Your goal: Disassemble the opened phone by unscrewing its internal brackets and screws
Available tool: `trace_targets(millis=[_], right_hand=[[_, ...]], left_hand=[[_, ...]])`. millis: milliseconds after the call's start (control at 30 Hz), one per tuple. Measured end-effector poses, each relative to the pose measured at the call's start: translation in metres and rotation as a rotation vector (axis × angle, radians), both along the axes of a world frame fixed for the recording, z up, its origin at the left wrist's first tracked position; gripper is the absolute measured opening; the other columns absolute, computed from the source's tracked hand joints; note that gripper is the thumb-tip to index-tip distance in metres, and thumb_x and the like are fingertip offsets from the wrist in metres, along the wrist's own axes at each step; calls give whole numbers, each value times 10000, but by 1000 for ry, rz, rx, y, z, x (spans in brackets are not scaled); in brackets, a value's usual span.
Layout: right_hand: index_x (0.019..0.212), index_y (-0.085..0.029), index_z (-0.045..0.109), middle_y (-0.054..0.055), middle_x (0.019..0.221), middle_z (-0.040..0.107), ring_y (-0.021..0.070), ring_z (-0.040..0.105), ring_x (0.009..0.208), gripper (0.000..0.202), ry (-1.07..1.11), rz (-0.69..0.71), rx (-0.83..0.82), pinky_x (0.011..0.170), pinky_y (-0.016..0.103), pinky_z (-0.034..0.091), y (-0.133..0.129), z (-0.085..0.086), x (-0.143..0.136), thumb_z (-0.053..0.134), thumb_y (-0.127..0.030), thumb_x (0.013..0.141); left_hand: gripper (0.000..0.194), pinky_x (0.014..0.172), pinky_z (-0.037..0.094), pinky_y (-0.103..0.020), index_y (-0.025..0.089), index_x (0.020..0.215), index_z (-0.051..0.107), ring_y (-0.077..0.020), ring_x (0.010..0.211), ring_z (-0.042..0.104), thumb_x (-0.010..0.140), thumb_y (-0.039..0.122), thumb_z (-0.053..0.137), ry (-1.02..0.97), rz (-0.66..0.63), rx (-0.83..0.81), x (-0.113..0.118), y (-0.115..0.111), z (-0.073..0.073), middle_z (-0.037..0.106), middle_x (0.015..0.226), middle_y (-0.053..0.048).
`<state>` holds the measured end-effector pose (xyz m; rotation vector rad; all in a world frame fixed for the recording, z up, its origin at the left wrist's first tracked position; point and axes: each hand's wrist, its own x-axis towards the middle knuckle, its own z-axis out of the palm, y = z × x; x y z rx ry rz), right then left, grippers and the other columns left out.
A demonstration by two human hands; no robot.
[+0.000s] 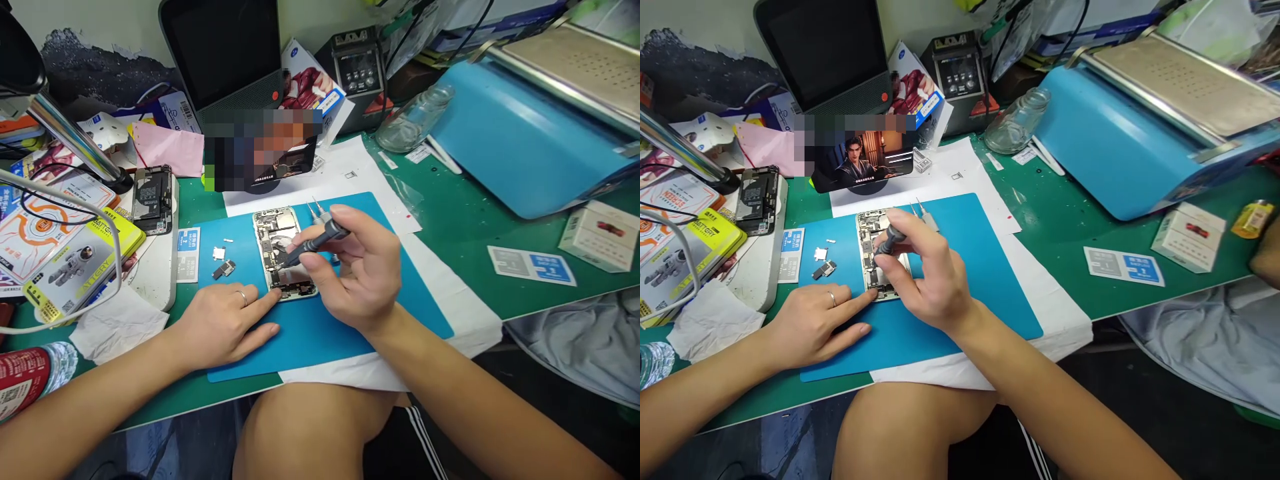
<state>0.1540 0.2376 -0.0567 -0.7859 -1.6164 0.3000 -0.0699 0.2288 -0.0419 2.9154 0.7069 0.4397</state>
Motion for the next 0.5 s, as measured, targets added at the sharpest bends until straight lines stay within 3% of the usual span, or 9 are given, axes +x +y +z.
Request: trace_targets(millis=[300, 500], right_hand=[[1455, -363, 474, 69, 1246, 724, 220, 775, 885, 563, -36, -50, -31, 694, 375, 717, -6, -11, 1, 669, -200, 954], [1466, -331, 475, 66, 1230, 737, 202, 775, 907, 587, -29, 16, -51, 712, 341, 716, -9, -14, 1, 681, -164, 943]], left_hand=[[389, 563, 448, -296, 133, 1294, 628, -153, 663, 645, 1086, 410, 451, 6, -2, -10, 1, 1, 1, 664, 806, -19], [389, 565, 446, -300, 138, 1287, 636, -153, 667, 651, 1085, 418, 457, 10, 1, -10, 1, 1, 2, 676, 813, -20]])
